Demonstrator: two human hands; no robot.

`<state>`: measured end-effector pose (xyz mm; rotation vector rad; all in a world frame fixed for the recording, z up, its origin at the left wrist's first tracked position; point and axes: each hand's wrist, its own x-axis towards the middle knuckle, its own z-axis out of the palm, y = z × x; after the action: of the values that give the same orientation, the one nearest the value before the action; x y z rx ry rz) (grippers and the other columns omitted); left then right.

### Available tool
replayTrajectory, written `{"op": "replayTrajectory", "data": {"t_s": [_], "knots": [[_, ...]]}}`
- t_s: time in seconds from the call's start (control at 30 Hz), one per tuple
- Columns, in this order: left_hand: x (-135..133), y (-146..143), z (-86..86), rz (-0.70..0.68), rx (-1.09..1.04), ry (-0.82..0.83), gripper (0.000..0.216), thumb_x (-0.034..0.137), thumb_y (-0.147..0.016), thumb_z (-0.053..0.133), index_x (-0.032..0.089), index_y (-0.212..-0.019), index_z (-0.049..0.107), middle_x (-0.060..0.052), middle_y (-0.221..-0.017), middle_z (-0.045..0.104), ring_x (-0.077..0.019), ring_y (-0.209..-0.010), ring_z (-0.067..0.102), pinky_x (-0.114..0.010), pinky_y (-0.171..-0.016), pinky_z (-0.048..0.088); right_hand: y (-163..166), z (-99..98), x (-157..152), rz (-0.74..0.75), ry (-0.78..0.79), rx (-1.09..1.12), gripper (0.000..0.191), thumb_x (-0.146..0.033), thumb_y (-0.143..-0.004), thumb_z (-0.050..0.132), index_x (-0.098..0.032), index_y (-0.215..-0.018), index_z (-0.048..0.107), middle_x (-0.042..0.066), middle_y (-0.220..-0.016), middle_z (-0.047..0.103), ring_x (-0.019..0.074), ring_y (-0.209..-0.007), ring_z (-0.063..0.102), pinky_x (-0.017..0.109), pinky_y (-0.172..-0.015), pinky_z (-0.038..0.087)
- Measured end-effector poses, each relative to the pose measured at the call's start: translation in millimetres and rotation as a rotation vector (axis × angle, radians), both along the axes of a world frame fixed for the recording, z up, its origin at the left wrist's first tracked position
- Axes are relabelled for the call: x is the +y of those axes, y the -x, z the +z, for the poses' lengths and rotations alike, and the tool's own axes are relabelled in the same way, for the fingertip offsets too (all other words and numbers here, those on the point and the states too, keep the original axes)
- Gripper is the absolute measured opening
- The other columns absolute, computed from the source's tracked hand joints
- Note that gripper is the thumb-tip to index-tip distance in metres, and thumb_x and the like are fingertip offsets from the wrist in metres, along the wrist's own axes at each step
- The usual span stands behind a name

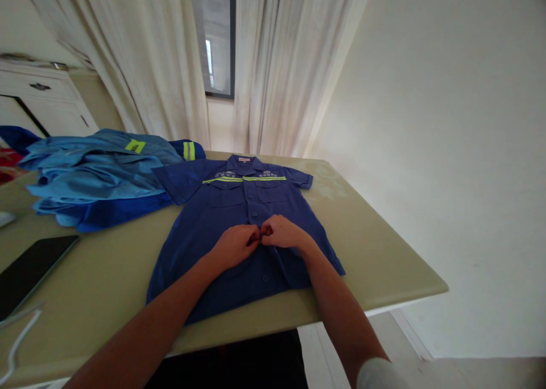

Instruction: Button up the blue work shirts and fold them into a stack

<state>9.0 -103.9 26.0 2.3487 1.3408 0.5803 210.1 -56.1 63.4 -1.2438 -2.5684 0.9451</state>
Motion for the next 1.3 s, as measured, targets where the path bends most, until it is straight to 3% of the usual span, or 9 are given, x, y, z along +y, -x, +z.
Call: {"op": "replayTrajectory", "data": {"t_s": [0.17,0.33,0.47,0.63,0.77,0.87,1.03,1.13,1.3], "knots": [[-1.2,0.1,2.4,0.018,-0.012,0.011,0.005,0.028,-0.091,0.06,0.024,-0.092,0.063,-0.002,-0.084,0.073,-0.0199,-0.078,0.068,-0.03,-0.07,0.045,-6.5,-5.9,4.8,-0.002,0.264,0.156,0.014,-0.021,-0.082,0.058,-0.014,-0.081,0.07,-0.004,-0.057,0.062,0.0112,-0.05,0.06,0.019,-0.051,0.043],[-0.5,0.9,4.3,0.04,-0.141,0.058,0.005,0.024,-0.091,0.056,0.025,-0.089,0.061,0.0,-0.08,0.072,-0.0186,-0.074,0.069,-0.029,-0.069,0.045,-7.7,-15.6,12.4,-0.072,0.437,0.292,0.016,-0.027,-0.085,0.056,-0.015,-0.086,0.068,0.0,-0.063,0.068,0.01,-0.051,0.062,0.017,-0.05,0.045],[3.6,2.2,0.6,0.066,-0.245,0.114,0.008,0.019,-0.088,0.055,0.024,-0.087,0.062,0.001,-0.076,0.071,-0.0169,-0.072,0.067,-0.027,-0.069,0.045,-5.6,-20.0,14.1,-0.067,0.364,0.311,0.01,-0.021,-0.078,0.064,-0.014,-0.084,0.068,-0.002,-0.065,0.067,0.0084,-0.053,0.057,0.017,-0.051,0.043],[5.7,2.4,0.3,0.102,-0.339,0.178,0.012,0.016,-0.085,0.056,0.022,-0.092,0.062,0.0,-0.082,0.073,-0.0174,-0.075,0.069,-0.028,-0.071,0.047,3.4,-19.8,8.1,-0.118,0.097,0.218,0.007,-0.015,-0.074,0.068,-0.015,-0.081,0.069,-0.003,-0.065,0.066,0.0099,-0.059,0.058,0.019,-0.057,0.041],[5.0,2.1,2.6,0.153,-0.374,0.222,0.012,0.031,-0.089,0.058,0.022,-0.096,0.062,-0.002,-0.081,0.074,-0.0192,-0.073,0.07,-0.03,-0.068,0.048,7.1,-16.0,4.9,-0.093,0.0,0.135,0.01,-0.014,-0.073,0.071,-0.015,-0.083,0.07,-0.002,-0.068,0.067,0.0109,-0.061,0.06,0.02,-0.06,0.04],[8.1,4.6,-1.4,0.161,-0.454,0.315,0.023,0.043,-0.086,0.062,0.022,-0.094,0.059,-0.002,-0.074,0.072,-0.0193,-0.067,0.068,-0.03,-0.063,0.047,3.8,-13.6,5.8,-0.039,0.001,0.135,0.01,-0.013,-0.074,0.071,-0.015,-0.085,0.071,-0.002,-0.068,0.067,0.0108,-0.062,0.06,0.02,-0.06,0.039],[13.0,11.6,-3.2,0.113,-0.7,0.528,0.043,0.042,-0.075,0.074,0.021,-0.107,0.054,0.004,-0.066,0.066,-0.0157,-0.062,0.063,-0.027,-0.062,0.047,-2.7,-11.9,8.6,-0.018,0.106,0.249,0.008,-0.018,-0.078,0.07,-0.015,-0.085,0.071,-0.002,-0.068,0.066,0.0108,-0.061,0.059,0.02,-0.058,0.041],[13.2,13.1,0.9,0.144,-0.715,0.541,0.045,0.042,-0.072,0.076,0.02,-0.105,0.057,0.004,-0.066,0.066,-0.0147,-0.061,0.062,-0.026,-0.061,0.046,-3.0,-11.5,9.3,-0.013,0.137,0.298,0.009,-0.022,-0.078,0.071,-0.015,-0.083,0.07,-0.003,-0.066,0.064,0.0104,-0.061,0.057,0.019,-0.059,0.042],[12.8,11.3,0.5,0.182,-0.582,0.428,0.038,0.051,-0.075,0.072,0.019,-0.093,0.065,-0.001,-0.073,0.071,-0.0169,-0.064,0.064,-0.027,-0.059,0.044,-2.9,-12.0,9.1,-0.01,0.078,0.272,0.006,-0.018,-0.079,0.069,-0.015,-0.084,0.07,-0.003,-0.066,0.064,0.0098,-0.06,0.056,0.019,-0.06,0.041]]}}
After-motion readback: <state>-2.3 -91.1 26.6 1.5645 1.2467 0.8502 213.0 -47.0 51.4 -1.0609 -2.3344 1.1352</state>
